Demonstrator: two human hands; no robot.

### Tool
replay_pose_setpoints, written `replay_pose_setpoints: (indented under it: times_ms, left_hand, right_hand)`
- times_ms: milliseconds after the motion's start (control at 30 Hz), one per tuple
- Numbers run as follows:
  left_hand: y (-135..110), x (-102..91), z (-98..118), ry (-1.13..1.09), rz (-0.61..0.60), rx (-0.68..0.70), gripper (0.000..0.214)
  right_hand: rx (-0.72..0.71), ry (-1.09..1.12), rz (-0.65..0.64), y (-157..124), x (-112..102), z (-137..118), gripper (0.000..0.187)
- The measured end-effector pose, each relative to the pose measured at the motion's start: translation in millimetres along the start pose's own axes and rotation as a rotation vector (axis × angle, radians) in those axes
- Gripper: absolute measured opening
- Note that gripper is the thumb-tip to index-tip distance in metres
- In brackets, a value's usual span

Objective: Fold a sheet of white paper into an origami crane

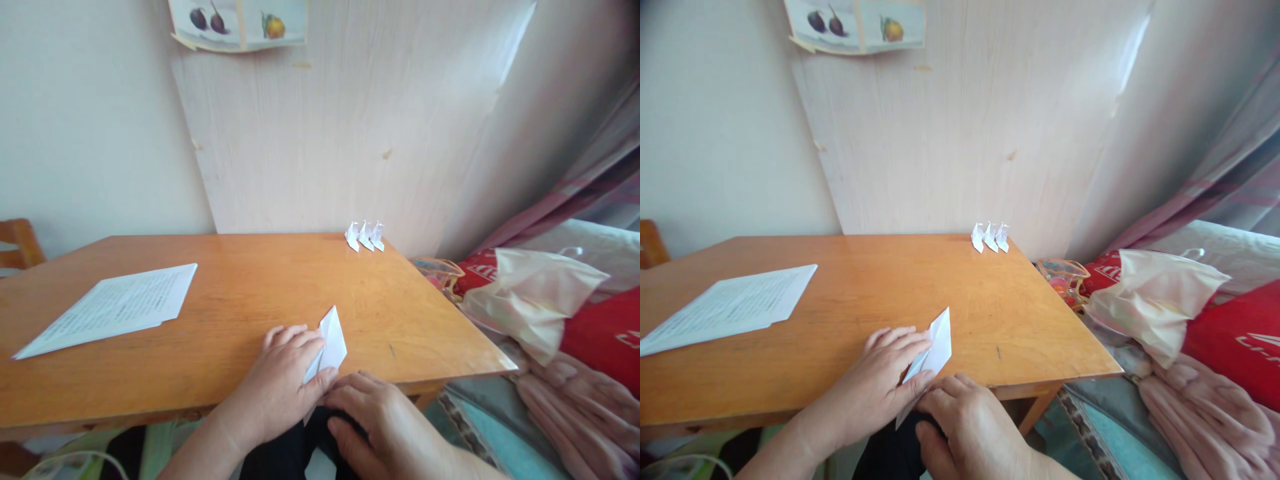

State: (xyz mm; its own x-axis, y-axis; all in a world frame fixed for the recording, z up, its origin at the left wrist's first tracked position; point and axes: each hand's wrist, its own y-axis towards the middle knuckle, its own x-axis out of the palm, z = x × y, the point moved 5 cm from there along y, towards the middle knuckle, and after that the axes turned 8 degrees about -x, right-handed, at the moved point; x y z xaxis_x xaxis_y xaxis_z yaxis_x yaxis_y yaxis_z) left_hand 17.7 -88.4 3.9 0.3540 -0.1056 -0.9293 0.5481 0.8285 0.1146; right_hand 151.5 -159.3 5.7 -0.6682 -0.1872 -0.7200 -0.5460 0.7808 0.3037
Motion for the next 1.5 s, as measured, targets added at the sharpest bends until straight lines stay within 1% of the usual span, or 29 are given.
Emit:
replay_pose_setpoints:
  times_ms: [100, 167, 233, 333, 433, 500, 567, 633, 700, 800, 900, 1000, 1100, 1233, 1333, 1400, 1500]
  left_hand:
    - [-1, -0.2, -5, 0.021, -0.080, 0.017, 0.059]
    - [-1, -0.8, -7, 0.030, -0.147, 0.041, 0.065]
    - [0, -3.4, -9, 0.034, -0.195, 0.068, 0.068]
    - [2, -8.1, -14, 0.049, -0.256, 0.104, 0.071]
    - [5, -10.8, -22, 0.080, -0.292, 0.139, 0.071]
    - [7, -12.8, -28, 0.102, -0.260, 0.142, 0.068]
    - [7, -15.6, -33, 0.127, -0.192, 0.119, 0.061]
    - [7, -19.3, -34, 0.146, -0.113, 0.083, 0.054]
    - [5, -23.2, -28, 0.148, -0.040, 0.058, 0.049]
    - [2, -24.5, -15, 0.091, 0.022, 0.051, 0.039]
    - [1, -18.5, -10, 0.015, 0.053, 0.014, 0.029]
    - [-1, -9.9, -14, -0.022, 0.071, -0.011, 0.026]
    - [-2, -5.1, -18, -0.025, 0.075, -0.014, 0.024]
    - [-2, -5.9, -18, -0.009, 0.088, -0.015, 0.016]
    - [-2, -7.0, -16, 0.019, 0.100, -0.016, 0.010]
    - [-2, -6.9, -16, 0.031, 0.106, -0.008, 0.008]
    - [-2, -6.3, -16, 0.033, 0.119, 0.000, 0.011]
  right_hand:
    - [0.073, 0.032, 0.080, 0, -13, 10, 0.020]
    - [0.108, -0.010, 0.162, 0, -24, 21, 0.020]
    - [0.105, -0.071, 0.251, 1, -35, 35, 0.019]
    - [0.026, -0.176, 0.252, 7, -42, 50, 0.025]
    - [-0.066, -0.296, 0.192, 16, -41, 58, 0.032]
    - [-0.086, -0.360, 0.132, 21, -37, 59, 0.033]
    - [-0.082, -0.405, 0.071, 24, -33, 59, 0.032]
    - [-0.069, -0.441, 0.032, 26, -30, 58, 0.030]
    - [-0.048, -0.465, 0.028, 26, -28, 58, 0.027]
    - [-0.013, -0.465, 0.022, 27, -28, 58, 0.022]
    - [0.008, -0.458, 0.010, 29, -28, 58, 0.017]
    - [0.002, -0.459, 0.006, 31, -30, 57, 0.015]
    - [-0.027, -0.466, 0.017, 32, -32, 54, 0.012]
    - [-0.081, -0.425, 0.006, 35, -30, 51, 0.011]
    - [-0.096, -0.389, -0.018, 38, -26, 53, 0.007]
    - [-0.099, -0.366, -0.023, 40, -25, 57, 0.009]
    - [-0.106, -0.328, -0.030, 41, -25, 63, 0.013]
